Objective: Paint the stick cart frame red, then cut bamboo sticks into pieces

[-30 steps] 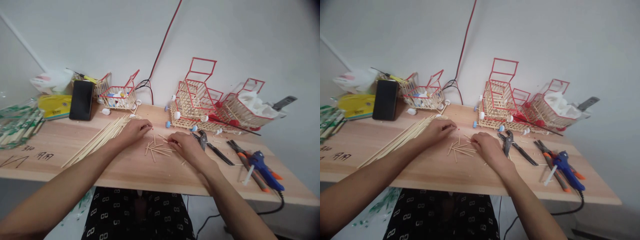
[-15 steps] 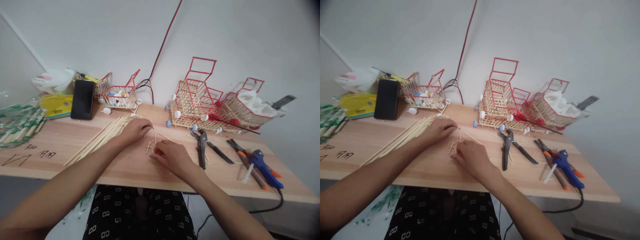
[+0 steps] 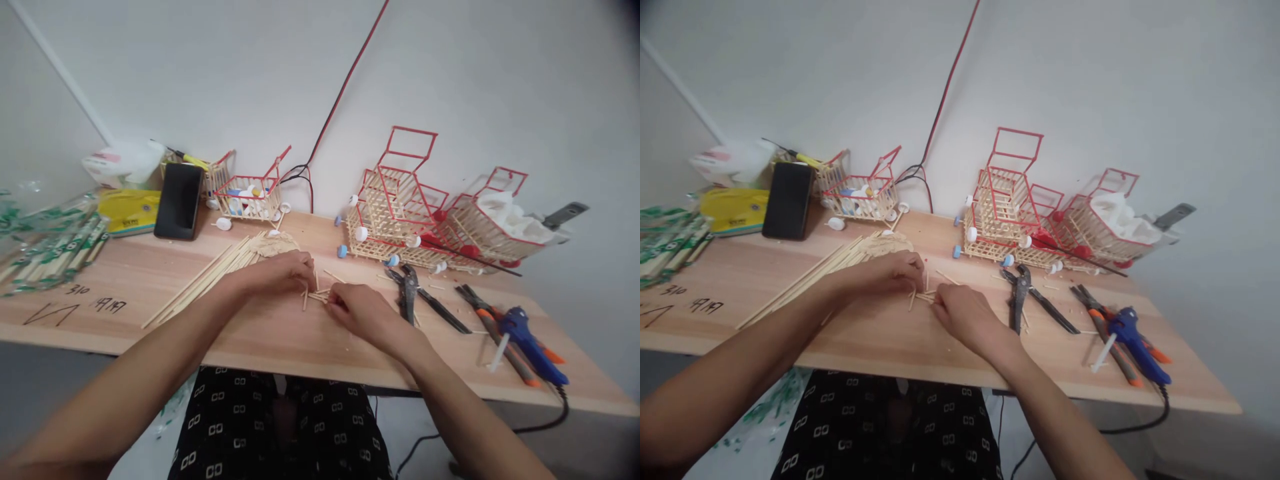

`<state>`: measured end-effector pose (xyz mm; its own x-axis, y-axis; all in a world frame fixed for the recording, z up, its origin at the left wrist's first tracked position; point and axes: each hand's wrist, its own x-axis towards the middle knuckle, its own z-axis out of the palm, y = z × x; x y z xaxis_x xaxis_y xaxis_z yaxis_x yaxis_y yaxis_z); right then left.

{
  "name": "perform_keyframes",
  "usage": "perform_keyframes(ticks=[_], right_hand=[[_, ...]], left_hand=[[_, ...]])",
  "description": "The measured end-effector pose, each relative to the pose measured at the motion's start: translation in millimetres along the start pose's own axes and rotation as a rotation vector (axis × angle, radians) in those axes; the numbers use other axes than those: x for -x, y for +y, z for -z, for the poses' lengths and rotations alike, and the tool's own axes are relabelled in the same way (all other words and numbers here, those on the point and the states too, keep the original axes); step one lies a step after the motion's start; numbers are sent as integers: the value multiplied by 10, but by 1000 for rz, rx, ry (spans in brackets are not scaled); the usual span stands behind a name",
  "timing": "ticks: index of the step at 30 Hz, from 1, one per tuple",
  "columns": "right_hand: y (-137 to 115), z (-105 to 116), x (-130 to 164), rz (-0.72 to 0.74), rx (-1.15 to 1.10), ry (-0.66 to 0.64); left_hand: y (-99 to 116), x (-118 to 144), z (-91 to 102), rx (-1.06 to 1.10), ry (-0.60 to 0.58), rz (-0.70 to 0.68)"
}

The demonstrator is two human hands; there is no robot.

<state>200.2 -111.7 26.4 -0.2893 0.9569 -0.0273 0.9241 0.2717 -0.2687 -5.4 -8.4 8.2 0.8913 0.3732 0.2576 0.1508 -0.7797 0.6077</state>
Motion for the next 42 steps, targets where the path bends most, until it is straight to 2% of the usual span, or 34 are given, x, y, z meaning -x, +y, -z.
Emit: perform_keyframes(ticks=[5,7,9,12,14,17,20,27,34,38,42], right_hand=[[214,65,-114,36,-368,110],[237,80,-199,30,-550,136],[237,78,-282,-14,-725,152],[215,60,-383,-75,-945,198],[189,47,-440,-74,-1033,228],[146,24,-524,-51,-1078,243],[121,-17,-595,-40,-1094,237],[125,-109,-620,-87,-1142,212],[147,-144,-644,-47,-1156,181],[127,-137,-634,2,-1177,176],[114,-133,-615,-29,-1224,201]], left_hand=[[-6,-16,-65,18,39,-12],[-3,-40,-61,48,90,35],[10,-65,-42,128,204,156],[32,-96,-28,398,386,402],[33,-113,-50,610,415,510],[12,-137,-123,852,394,531],[-17,-150,-181,986,371,507],[-5,-146,-169,1007,358,487],[17,-165,-196,1010,341,520],[30,-174,-213,1085,326,532],[52,-181,-231,1106,333,494]])
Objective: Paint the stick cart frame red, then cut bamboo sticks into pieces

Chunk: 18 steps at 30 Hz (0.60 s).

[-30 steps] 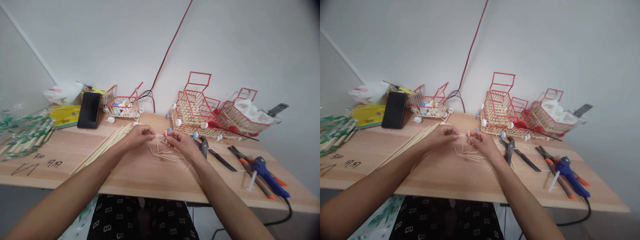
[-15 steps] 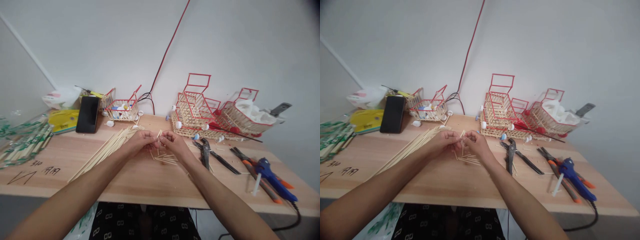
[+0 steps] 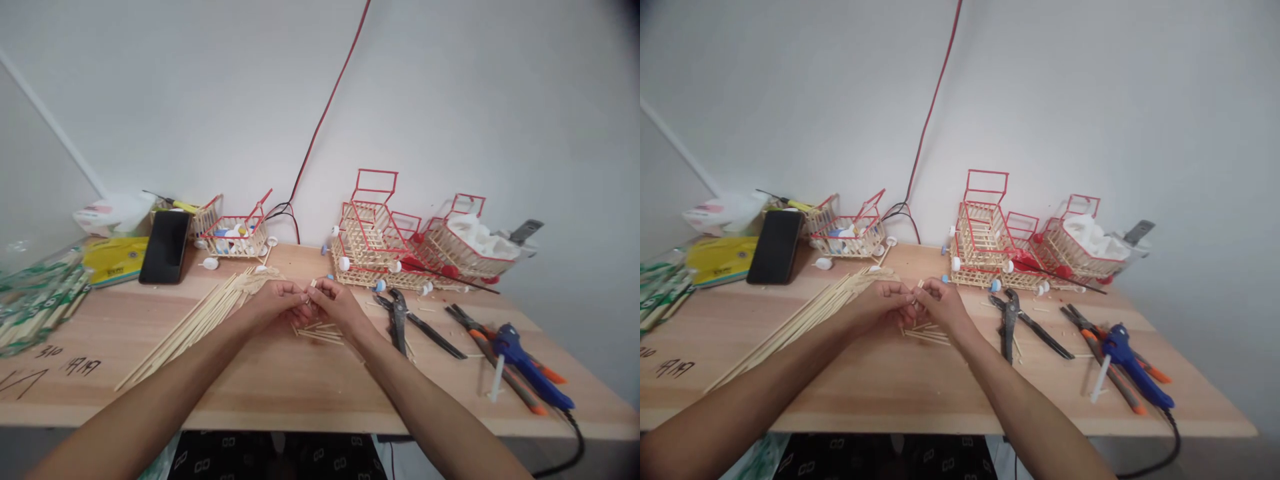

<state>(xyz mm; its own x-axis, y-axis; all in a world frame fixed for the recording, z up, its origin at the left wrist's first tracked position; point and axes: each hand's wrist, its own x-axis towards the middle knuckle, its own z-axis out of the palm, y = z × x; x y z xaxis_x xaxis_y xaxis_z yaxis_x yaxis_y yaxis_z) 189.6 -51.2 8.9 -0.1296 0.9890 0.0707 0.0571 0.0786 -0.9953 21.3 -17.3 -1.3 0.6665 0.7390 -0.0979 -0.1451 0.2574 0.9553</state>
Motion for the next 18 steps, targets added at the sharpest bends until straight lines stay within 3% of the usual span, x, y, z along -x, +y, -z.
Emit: perform_keyframes(ticks=[5,11,18], right_hand=[[22,57,1,-77,-113,39],[15,92,31,-75,-156,-33],[3,86,47,-64,-133,-69]], left_hand=[[-1,0,-10,-141,-15,-86],[-8,28,-41,-427,87,-285],[40,69,-98,-551,133,-316]])
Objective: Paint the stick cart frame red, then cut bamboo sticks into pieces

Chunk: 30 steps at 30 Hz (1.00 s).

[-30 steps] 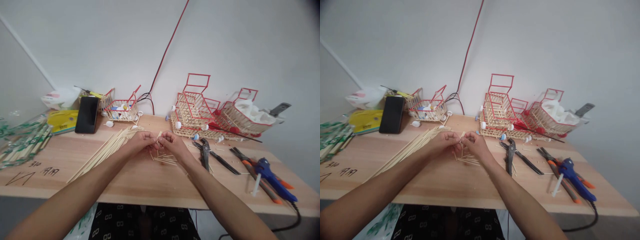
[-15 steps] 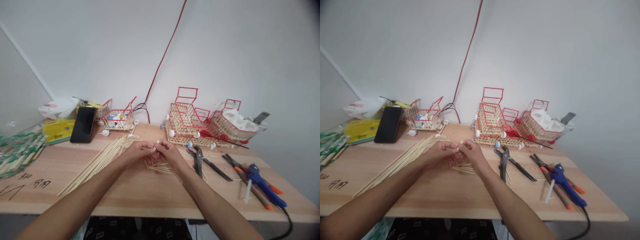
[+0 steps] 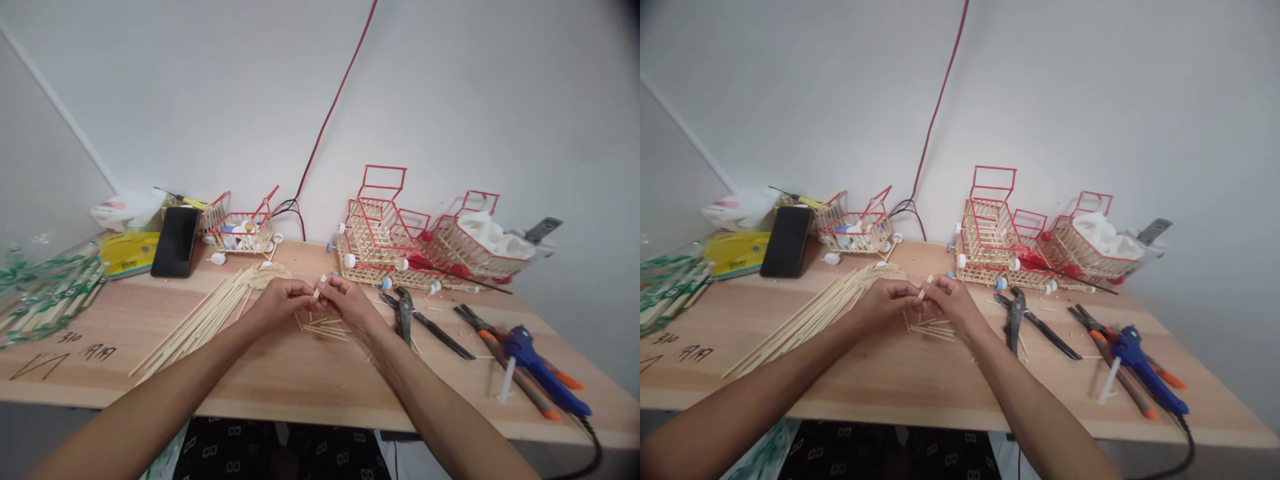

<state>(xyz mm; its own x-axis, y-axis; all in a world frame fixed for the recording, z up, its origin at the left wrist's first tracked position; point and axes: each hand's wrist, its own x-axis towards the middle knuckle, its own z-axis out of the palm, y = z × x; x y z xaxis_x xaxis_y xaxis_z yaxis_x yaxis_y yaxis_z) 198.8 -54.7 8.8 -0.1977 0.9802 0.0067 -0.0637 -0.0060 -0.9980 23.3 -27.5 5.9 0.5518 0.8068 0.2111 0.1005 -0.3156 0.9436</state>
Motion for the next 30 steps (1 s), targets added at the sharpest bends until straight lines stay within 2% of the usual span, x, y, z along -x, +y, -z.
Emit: perform_keyframes(ticks=[5,10,17,25,30], right_hand=[[-3,8,16,7,66,22],[-26,-15,23,38,134,52],[17,3,-5,79,138,78],[-42,-2,12,6,47,144],[-53,-8,29,14,68,141]], left_hand=[[-39,-1,-15,54,-35,51],[-47,-1,-22,200,-100,170],[-28,-14,-52,303,-36,288],[-46,12,-12,361,-211,207],[-75,18,-4,400,-253,217]])
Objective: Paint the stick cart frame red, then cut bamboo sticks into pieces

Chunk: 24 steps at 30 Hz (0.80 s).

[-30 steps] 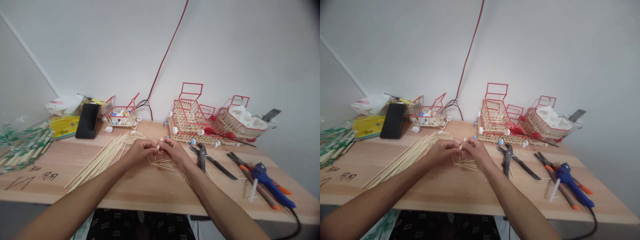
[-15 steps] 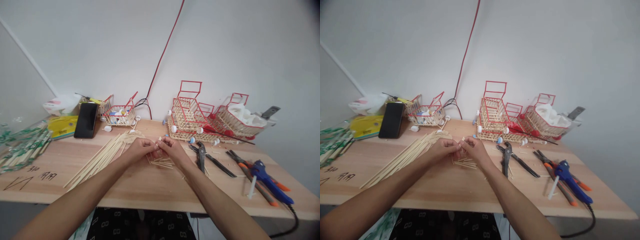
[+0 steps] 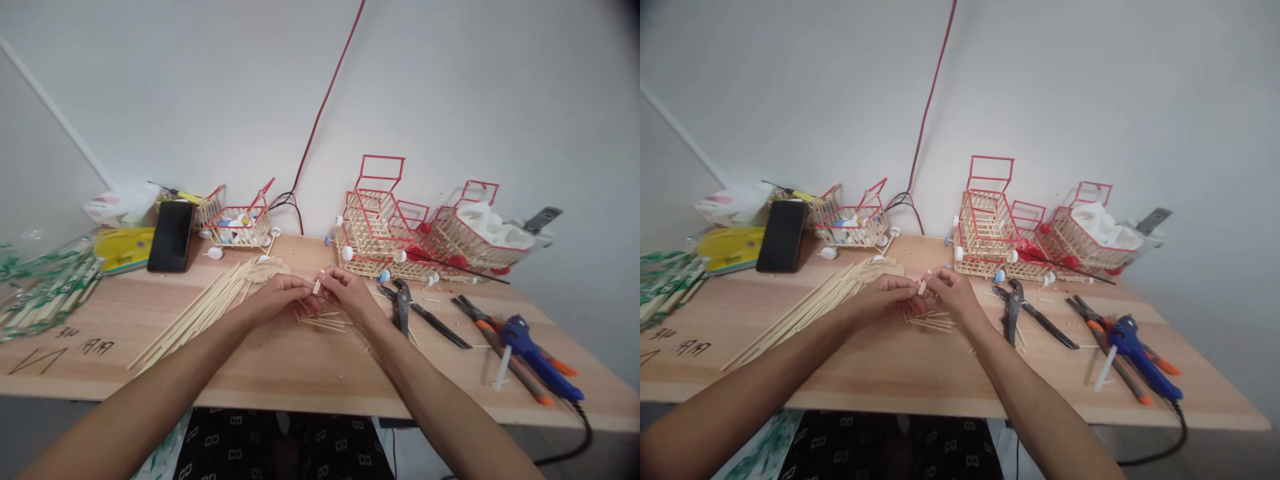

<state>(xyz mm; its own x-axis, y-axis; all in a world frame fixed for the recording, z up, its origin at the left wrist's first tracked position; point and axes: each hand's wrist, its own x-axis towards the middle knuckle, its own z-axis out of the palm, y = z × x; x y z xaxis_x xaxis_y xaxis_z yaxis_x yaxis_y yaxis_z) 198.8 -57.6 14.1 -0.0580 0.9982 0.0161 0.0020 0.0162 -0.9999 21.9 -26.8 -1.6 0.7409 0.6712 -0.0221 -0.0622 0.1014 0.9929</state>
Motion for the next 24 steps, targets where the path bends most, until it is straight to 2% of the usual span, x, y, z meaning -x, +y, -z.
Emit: perform_keyframes(ticks=[5,13,20,24], right_hand=[[46,20,-13,40,71,-26],[109,5,-64,114,194,-19],[51,21,-13,92,131,-128],[30,25,-9,102,148,-124]], left_hand=[[-32,-8,7,43,-2,24],[11,-3,-41,47,66,80],[35,6,-44,89,118,47],[27,4,-30,57,110,47]])
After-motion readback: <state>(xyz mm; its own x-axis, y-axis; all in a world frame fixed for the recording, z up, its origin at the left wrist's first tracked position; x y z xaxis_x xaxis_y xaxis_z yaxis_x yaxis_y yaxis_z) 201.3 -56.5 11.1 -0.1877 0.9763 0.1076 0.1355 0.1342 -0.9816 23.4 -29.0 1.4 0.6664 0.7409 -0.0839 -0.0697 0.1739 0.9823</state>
